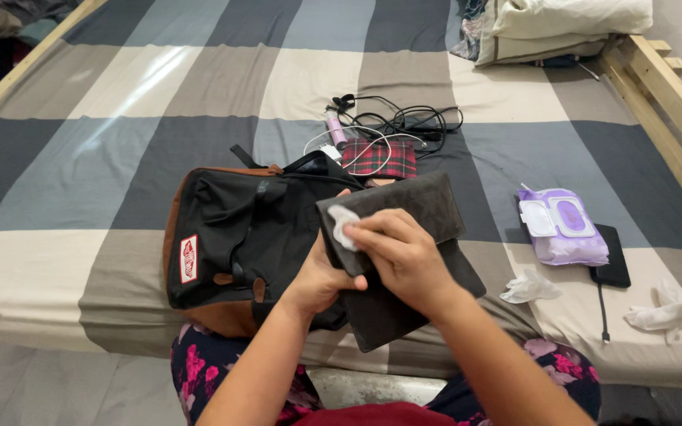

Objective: The person sits on a bed and wipes a brown wallet with a white wipe, cleaning the exterior and interior compartments. They then place the wallet into a black backpack and later pick up a red plaid pouch to wipe it as well.

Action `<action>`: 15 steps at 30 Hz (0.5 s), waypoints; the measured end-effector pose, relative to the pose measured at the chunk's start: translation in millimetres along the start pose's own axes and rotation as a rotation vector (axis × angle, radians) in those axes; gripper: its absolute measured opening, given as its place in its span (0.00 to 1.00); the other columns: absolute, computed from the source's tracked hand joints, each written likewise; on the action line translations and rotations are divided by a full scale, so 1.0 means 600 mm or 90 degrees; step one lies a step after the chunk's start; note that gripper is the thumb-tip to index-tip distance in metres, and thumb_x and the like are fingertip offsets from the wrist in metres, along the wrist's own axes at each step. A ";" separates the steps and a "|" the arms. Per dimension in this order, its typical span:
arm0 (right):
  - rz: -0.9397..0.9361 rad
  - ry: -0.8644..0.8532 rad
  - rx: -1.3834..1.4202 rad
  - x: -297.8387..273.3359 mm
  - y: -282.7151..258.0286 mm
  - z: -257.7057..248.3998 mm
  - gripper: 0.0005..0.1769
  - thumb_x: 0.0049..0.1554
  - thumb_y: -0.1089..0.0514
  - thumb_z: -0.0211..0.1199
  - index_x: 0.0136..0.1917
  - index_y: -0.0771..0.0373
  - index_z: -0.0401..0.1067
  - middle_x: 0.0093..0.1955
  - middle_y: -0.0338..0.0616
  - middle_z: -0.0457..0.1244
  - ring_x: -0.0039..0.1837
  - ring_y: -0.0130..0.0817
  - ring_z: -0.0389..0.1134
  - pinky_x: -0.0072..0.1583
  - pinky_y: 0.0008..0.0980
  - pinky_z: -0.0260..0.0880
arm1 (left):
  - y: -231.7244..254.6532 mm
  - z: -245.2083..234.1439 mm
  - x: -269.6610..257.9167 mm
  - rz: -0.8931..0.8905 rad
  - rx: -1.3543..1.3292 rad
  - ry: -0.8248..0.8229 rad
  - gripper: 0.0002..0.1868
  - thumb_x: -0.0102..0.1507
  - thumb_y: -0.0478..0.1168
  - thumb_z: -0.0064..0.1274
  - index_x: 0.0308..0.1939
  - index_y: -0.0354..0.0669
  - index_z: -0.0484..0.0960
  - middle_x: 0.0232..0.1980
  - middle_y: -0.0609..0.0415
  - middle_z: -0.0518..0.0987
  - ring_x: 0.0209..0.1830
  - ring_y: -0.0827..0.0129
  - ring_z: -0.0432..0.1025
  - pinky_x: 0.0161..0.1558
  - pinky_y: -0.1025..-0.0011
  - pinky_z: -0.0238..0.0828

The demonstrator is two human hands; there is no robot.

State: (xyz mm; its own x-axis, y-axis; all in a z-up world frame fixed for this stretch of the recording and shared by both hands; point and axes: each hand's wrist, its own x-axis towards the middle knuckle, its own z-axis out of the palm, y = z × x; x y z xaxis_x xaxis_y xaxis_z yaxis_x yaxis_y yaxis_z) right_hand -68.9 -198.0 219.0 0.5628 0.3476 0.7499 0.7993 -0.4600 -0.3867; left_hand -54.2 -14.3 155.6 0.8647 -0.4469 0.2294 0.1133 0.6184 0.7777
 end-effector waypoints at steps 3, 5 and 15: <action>-0.042 0.063 -0.126 0.005 0.019 -0.020 0.13 0.50 0.66 0.70 0.49 0.55 0.78 0.53 0.40 0.67 0.57 0.42 0.67 0.59 0.40 0.68 | 0.004 0.005 -0.003 0.027 0.071 -0.020 0.75 0.40 0.28 0.77 0.84 0.51 0.46 0.77 0.56 0.62 0.77 0.63 0.58 0.74 0.65 0.57; 0.017 0.113 -0.139 0.002 0.031 -0.024 0.14 0.51 0.67 0.71 0.51 0.55 0.80 0.52 0.44 0.66 0.54 0.43 0.66 0.53 0.37 0.68 | 0.004 0.009 -0.002 0.056 0.050 -0.074 0.75 0.43 0.31 0.80 0.85 0.52 0.44 0.80 0.57 0.61 0.80 0.64 0.56 0.77 0.67 0.54; -0.064 0.073 -0.083 -0.022 0.036 0.008 0.14 0.53 0.69 0.67 0.52 0.59 0.78 0.52 0.45 0.66 0.54 0.44 0.69 0.56 0.38 0.72 | -0.002 0.001 0.005 0.036 -0.008 -0.024 0.44 0.69 0.37 0.55 0.84 0.47 0.47 0.77 0.49 0.64 0.77 0.63 0.60 0.76 0.64 0.54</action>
State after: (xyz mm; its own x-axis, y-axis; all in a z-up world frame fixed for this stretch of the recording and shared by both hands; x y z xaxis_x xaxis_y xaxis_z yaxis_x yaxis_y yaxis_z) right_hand -58.0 -208.7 198.0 0.4483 0.3054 0.8401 0.8118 -0.5326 -0.2396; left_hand -52.4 -16.8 155.8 0.8512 -0.4341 0.2949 0.0710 0.6519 0.7550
